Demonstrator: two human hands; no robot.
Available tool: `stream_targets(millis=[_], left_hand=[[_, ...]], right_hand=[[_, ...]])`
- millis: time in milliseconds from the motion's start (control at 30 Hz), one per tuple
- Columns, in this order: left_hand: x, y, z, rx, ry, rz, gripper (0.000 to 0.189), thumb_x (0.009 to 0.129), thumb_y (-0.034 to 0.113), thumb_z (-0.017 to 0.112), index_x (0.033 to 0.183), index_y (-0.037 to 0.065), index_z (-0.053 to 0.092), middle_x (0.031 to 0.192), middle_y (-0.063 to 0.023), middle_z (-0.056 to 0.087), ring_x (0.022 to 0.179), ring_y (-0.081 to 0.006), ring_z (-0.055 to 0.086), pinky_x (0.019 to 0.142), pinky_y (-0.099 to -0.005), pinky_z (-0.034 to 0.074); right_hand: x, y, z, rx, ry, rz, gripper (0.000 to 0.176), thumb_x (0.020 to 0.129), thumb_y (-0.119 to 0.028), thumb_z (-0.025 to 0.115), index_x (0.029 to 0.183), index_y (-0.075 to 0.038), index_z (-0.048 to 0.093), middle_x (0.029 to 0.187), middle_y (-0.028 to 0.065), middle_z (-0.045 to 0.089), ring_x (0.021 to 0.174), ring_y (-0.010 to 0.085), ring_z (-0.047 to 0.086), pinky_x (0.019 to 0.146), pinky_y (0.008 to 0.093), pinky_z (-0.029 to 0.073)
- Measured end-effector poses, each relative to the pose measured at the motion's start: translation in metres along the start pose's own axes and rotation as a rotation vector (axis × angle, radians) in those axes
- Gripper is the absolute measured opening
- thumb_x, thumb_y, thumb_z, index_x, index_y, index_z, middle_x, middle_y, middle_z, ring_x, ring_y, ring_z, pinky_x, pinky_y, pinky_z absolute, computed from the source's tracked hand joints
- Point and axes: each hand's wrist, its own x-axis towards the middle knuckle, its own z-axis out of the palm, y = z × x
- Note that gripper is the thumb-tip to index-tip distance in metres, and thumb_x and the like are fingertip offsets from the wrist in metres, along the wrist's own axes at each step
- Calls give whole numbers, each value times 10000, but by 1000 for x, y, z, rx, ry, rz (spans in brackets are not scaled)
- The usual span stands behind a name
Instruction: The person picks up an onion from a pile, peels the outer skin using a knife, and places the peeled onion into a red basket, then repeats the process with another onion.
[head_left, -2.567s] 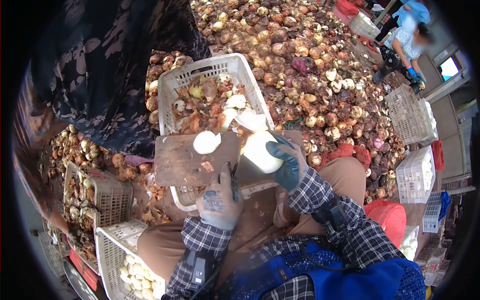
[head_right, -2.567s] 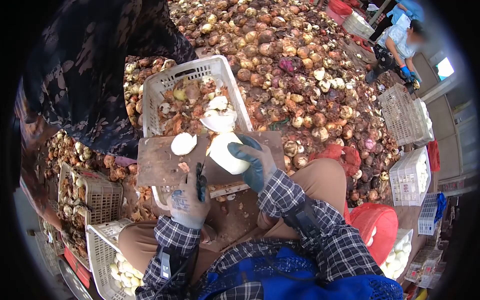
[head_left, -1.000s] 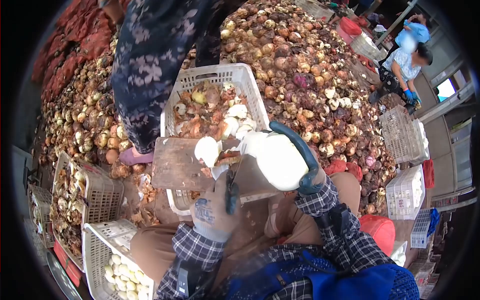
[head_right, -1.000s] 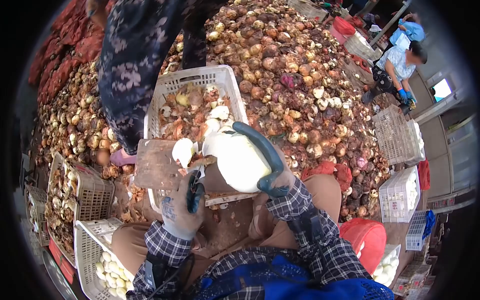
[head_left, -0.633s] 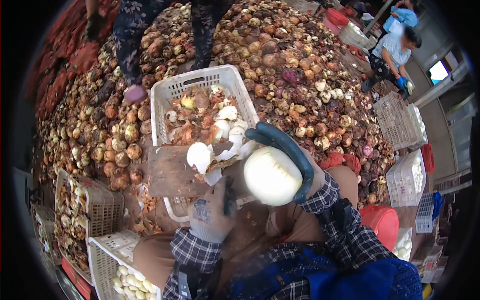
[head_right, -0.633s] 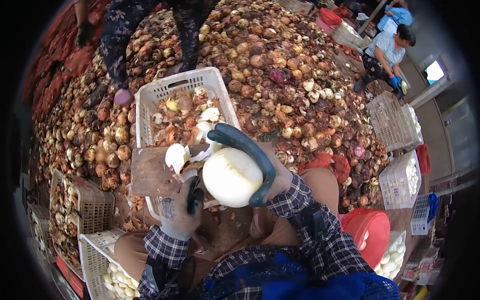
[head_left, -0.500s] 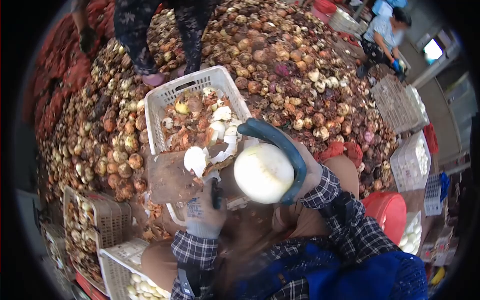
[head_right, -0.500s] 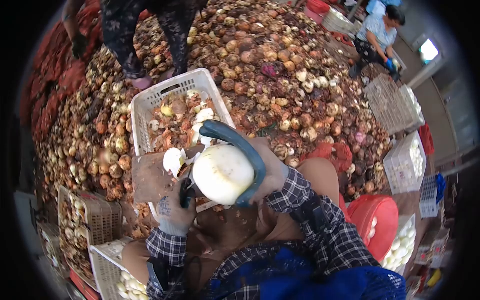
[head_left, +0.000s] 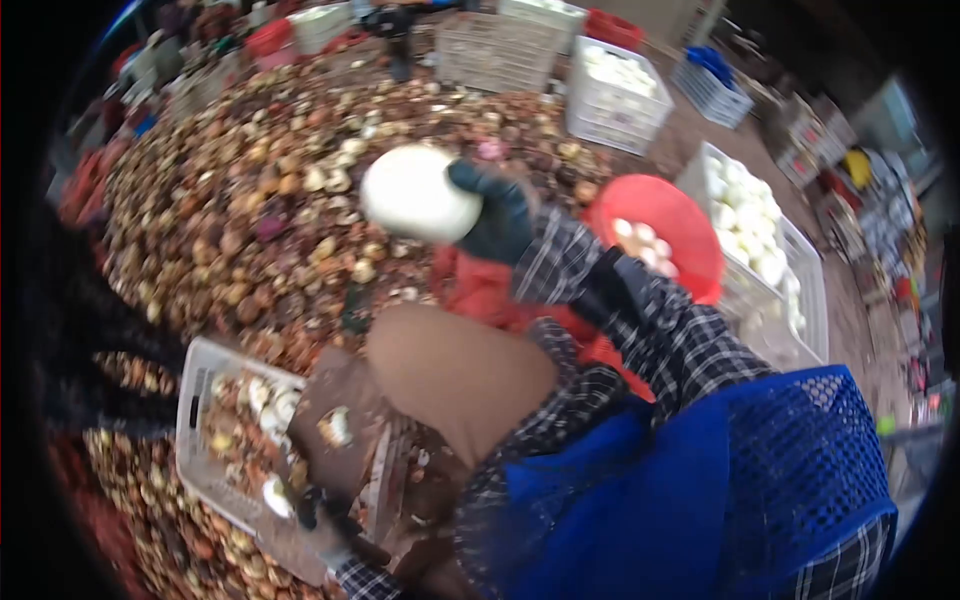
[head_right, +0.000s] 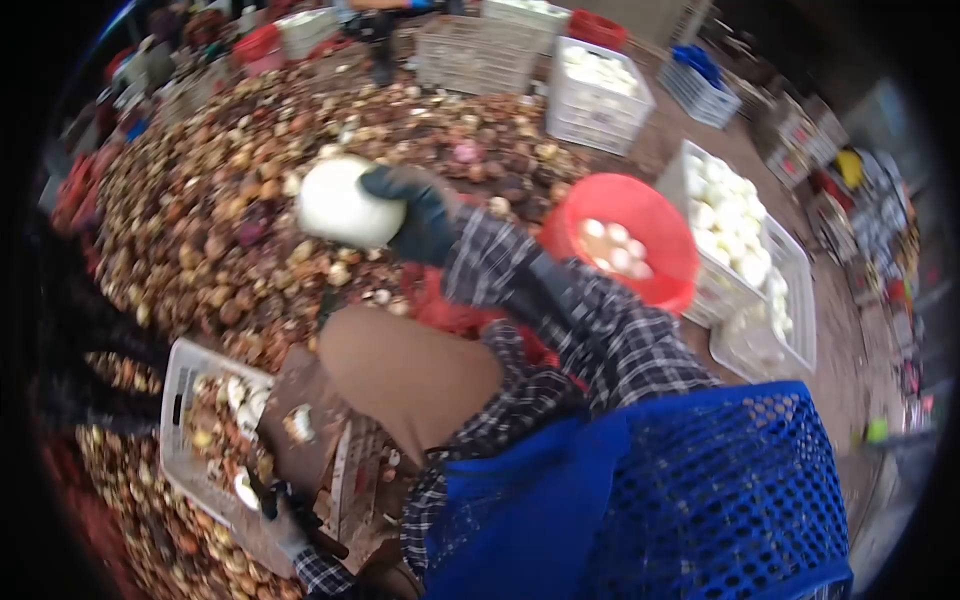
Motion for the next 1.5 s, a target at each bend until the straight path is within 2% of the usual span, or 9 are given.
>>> stream_targets(millis=[267, 400, 467, 667, 833, 1100, 1200, 1367, 1500], left_hand=[[38, -51, -16, 43, 67, 27, 223, 908, 162, 548, 1086, 29, 568, 741, -53, 581, 480, -136, 510, 361, -264, 402], [8, -12, 3, -1, -22, 31, 150, 910, 201, 580, 929, 53, 573, 636, -32, 551, 429, -122, 469, 348, -252, 377], [5, -7, 9, -50, 49, -13, 144, 892, 183, 618, 917, 44, 590, 611, -53, 568, 411, -132, 488, 340, -261, 394], [38, 1, 5, 23, 108, 115, 130, 892, 90, 569, 999, 16, 565, 691, -79, 621, 460, -143, 535, 365, -269, 410], [55, 42, -9, -57, 412, -107, 231, 895, 163, 558, 1046, -11, 558, 713, -127, 638, 420, -187, 533, 338, -301, 443], [26, 19, 30, -221, 221, -95, 283, 905, 283, 582, 1091, 71, 592, 636, -40, 553, 417, -128, 468, 339, -266, 357], [26, 20, 34, -153, 269, -89, 255, 906, 284, 582, 1046, 73, 613, 641, -34, 542, 403, -127, 462, 333, -255, 353], [25, 24, 40, -67, 363, -113, 232, 893, 298, 600, 971, 82, 629, 621, -23, 526, 375, -112, 437, 321, -243, 332], [24, 31, 50, -10, 431, -175, 224, 892, 310, 597, 930, 91, 627, 602, -6, 498, 373, -102, 421, 318, -239, 315]], right_hand=[[-176, -168, -186, -510, 1073, -277, 385, 824, -305, 692, 1118, -63, 634, 961, 63, 671, 770, 173, 644, 611, 310, 530], [-256, -188, -337, -909, 1486, -132, 462, 689, -354, 800, 999, -25, 705, 947, 88, 685, 808, 132, 627, 727, 320, 508], [-218, -171, -274, -1134, 1642, -80, 517, 688, -279, 808, 1070, 31, 649, 958, 110, 672, 880, 169, 631, 789, 309, 500], [-76, -90, -149, -1111, 942, -252, 641, 760, -207, 732, 1283, 54, 468, 1132, 166, 618, 1002, 212, 607, 895, 297, 466], [-21, 10, -157, -1313, 403, 239, 554, 750, -271, 707, 1237, -52, 558, 1134, 177, 613, 1038, 272, 599, 928, 345, 464], [-47, 128, -207, -1981, -397, 1024, 628, 706, -397, 671, 1242, -91, 559, 1414, 163, 385, 1287, 397, 356, 1070, 462, 317], [-73, 125, -234, -2249, -544, 1172, 605, 715, -364, 647, 1248, -94, 549, 1411, 182, 366, 1290, 424, 329, 1076, 492, 299], [-105, 134, -308, -2100, -28, 1151, 624, 671, -335, 676, 1238, -100, 558, 1412, 207, 345, 1281, 415, 339, 1084, 475, 296], [-48, 118, -276, -1997, -204, 1402, 527, 672, -321, 680, 1134, -72, 631, 1202, 188, 561, 1134, 317, 533, 975, 393, 431]])
